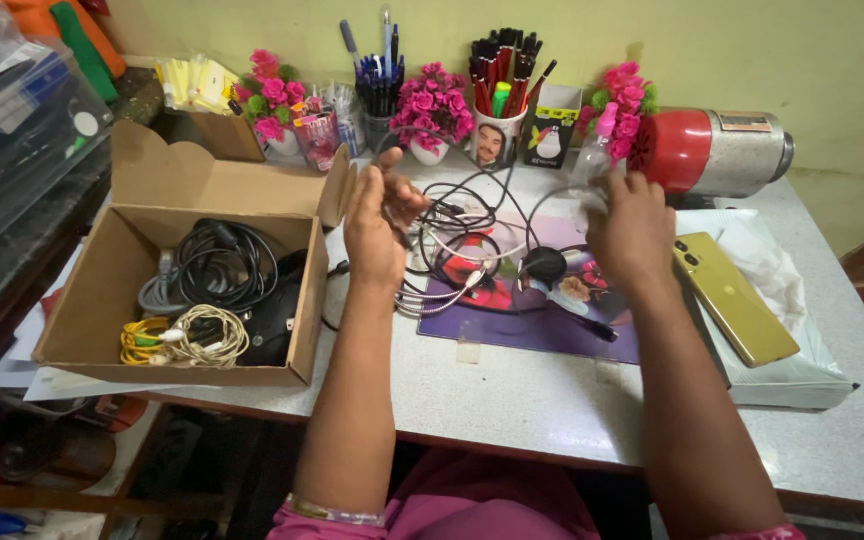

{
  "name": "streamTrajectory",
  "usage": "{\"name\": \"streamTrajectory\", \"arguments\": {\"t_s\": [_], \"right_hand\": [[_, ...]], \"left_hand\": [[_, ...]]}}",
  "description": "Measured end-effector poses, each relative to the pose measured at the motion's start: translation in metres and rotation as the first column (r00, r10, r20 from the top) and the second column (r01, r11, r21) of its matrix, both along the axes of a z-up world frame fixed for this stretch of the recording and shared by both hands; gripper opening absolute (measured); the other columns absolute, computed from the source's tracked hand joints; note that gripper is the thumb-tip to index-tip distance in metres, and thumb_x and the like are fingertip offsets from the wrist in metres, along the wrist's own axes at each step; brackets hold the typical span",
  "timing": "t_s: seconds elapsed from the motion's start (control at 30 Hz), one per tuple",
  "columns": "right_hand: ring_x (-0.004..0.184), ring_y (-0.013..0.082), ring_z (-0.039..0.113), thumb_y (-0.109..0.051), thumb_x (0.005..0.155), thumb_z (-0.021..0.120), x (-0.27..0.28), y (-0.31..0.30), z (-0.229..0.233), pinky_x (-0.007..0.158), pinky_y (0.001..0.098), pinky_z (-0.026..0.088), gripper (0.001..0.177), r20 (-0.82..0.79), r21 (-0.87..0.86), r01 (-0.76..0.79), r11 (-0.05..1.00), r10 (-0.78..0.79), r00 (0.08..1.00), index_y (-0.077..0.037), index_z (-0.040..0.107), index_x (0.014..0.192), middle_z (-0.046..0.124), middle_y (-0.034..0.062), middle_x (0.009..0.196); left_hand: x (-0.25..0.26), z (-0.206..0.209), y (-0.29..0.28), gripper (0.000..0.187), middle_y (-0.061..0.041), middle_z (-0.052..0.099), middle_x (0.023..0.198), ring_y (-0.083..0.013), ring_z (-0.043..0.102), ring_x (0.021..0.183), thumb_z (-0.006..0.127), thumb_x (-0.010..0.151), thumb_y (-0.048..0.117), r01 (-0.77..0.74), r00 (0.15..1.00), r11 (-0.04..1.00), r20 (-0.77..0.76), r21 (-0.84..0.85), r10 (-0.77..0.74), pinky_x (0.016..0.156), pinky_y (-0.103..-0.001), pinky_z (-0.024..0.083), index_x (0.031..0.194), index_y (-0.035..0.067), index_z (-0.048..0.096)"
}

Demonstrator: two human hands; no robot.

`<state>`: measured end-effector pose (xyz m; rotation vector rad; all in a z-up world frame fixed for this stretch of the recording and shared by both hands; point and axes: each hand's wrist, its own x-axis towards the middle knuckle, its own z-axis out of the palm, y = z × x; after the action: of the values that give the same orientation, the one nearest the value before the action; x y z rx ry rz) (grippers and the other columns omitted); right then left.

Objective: The person untangles various cables from a cardboard box, coils them by hand, and places them back into the box. The person then closes the box.

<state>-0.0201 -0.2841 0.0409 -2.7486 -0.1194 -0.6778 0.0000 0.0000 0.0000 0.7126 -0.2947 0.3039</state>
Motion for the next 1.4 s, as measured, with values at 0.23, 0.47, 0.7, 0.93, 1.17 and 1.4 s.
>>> {"name": "streamTrajectory", "arguments": {"t_s": [0.23, 0.47, 0.7, 0.93, 1.17, 1.4], "right_hand": [[0.151, 0.043, 0.024, -0.056, 0.066, 0.09, -0.023, 0.027, 0.008, 0.119, 0.0516, 0.022, 0.128, 0.162, 0.213, -0.854, 0.475, 0.845, 0.51, -0.007, 0.023, 0.164, 0.027, 0.0242, 0.164], [0.101, 0.0274, 0.063, -0.037, 0.093, 0.072, -0.021, 0.041, 0.007, 0.092, 0.0443, 0.048, 0.035, 0.177, 0.392, -0.632, 0.668, 0.62, 0.765, -0.01, 0.066, 0.114, 0.068, 0.0097, 0.113], [0.076, 0.0392, 0.063, -0.031, 0.108, 0.053, -0.014, 0.06, -0.02, 0.069, 0.051, 0.049, 0.03, -0.11, 0.385, -0.493, 0.78, 0.569, 0.815, -0.004, 0.063, 0.1, 0.066, 0.0184, 0.081], [0.081, 0.0366, 0.065, -0.02, 0.095, 0.066, -0.031, 0.049, 0.015, 0.071, 0.048, 0.05, 0.014, 0.193, 0.081, -0.655, 0.751, 0.633, 0.75, -0.007, 0.069, 0.093, 0.069, 0.0134, 0.086], [0.075, 0.029, 0.061, -0.014, 0.087, 0.074, -0.041, 0.032, 0.04, 0.067, 0.044, 0.046, 0.006, 0.574, -0.066, -0.471, 0.88, 0.419, 0.704, -0.011, 0.073, 0.093, 0.059, 0.0067, 0.079], [0.082, 0.0345, 0.071, -0.014, 0.097, 0.065, -0.03, 0.043, 0.015, 0.068, 0.0455, 0.054, 0.015, 0.354, 0.219, -0.46, 0.86, 0.37, 0.859, -0.013, 0.072, 0.11, 0.072, 0.0121, 0.095]], "left_hand": [[-0.027, 0.007, -0.046, 0.032, 0.006, 0.055, 0.07, -0.0038, 0.048, 0.059, 0.049, 0.11, 0.027, -0.142, 0.99, 0.68, 0.088, 0.719, 0.113, 0.053, -0.023, 0.041, 0.12, 0.005, 0.071], [-0.05, 0.018, -0.046, 0.04, 0.006, 0.049, 0.062, -0.005, 0.039, 0.052, 0.047, 0.113, 0.029, 0.197, 0.973, 0.774, -0.02, 0.602, -0.232, 0.048, -0.02, 0.032, 0.118, -0.001, 0.073], [-0.027, 0.016, -0.025, 0.051, -0.007, 0.063, 0.113, -0.0123, 0.061, 0.087, 0.05, 0.108, 0.018, 0.17, 0.974, 0.984, 0.164, -0.061, -0.158, 0.076, -0.03, 0.056, 0.155, 0.003, 0.036], [-0.013, 0.012, -0.013, 0.049, -0.022, 0.056, 0.151, -0.03, 0.052, 0.14, 0.041, 0.116, 0.014, -0.648, 0.761, 0.492, 0.47, 0.582, 0.447, 0.113, -0.043, 0.044, 0.162, 0.0, 0.029], [-0.037, 0.011, -0.043, 0.041, -0.002, 0.068, 0.077, -0.0128, 0.065, 0.07, 0.044, 0.104, 0.023, -0.06, 0.988, 0.435, 0.116, 0.899, -0.103, 0.07, -0.031, 0.055, 0.139, 0.005, 0.057], [-0.053, 0.021, -0.041, 0.047, 0.009, 0.041, 0.067, -0.0059, 0.042, 0.062, 0.038, 0.12, 0.027, 0.367, 0.887, 0.826, 0.106, 0.427, -0.449, 0.075, -0.028, 0.052, 0.13, -0.01, 0.065]]}}
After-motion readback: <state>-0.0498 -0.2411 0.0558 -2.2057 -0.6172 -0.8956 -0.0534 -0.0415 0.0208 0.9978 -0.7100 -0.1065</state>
